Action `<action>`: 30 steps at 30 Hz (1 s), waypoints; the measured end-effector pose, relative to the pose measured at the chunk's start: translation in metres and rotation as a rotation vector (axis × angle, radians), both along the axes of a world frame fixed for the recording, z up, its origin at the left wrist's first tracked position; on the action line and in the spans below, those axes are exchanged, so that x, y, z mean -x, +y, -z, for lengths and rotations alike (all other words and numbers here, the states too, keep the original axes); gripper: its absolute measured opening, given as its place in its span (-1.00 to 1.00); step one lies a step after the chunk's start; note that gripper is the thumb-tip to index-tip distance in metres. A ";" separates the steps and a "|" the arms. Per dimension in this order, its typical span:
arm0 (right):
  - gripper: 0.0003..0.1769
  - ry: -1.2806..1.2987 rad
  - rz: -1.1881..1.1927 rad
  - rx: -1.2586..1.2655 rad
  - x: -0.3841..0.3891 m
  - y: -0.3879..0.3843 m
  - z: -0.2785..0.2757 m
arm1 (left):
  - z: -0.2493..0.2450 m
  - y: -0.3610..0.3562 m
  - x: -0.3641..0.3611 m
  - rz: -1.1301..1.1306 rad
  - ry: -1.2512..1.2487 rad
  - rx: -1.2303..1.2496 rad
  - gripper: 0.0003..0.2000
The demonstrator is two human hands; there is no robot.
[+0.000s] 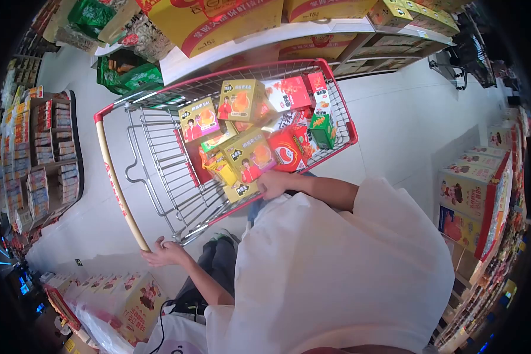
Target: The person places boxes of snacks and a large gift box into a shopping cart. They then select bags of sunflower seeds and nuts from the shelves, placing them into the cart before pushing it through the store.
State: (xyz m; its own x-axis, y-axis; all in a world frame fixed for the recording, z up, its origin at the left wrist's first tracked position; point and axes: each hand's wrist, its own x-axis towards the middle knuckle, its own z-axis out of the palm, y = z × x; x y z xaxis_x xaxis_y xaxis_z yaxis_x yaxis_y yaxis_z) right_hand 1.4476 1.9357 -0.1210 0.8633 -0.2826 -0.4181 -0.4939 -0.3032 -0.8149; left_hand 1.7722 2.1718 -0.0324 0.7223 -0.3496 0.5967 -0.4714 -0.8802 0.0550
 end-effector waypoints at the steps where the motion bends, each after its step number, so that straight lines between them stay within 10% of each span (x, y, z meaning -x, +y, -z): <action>1: -0.76 0.007 0.007 -0.002 -0.002 0.003 -0.003 | -0.001 0.001 -0.002 -0.002 -0.001 0.005 -0.86; 9: -0.75 0.133 0.092 0.173 -0.011 0.021 -0.025 | -0.018 0.006 -0.006 0.042 0.111 0.021 -0.84; 18: -0.57 0.038 0.190 -0.214 -0.010 -0.030 -0.079 | -0.053 -0.051 0.020 0.237 0.476 0.368 -0.61; 24: -0.58 -0.431 0.881 -0.130 0.011 -0.143 -0.164 | -0.080 -0.163 0.055 0.591 0.691 0.550 -0.59; 30: -0.14 -0.786 1.225 0.259 0.028 -0.311 -0.225 | -0.146 -0.343 0.056 0.948 1.054 0.740 -0.51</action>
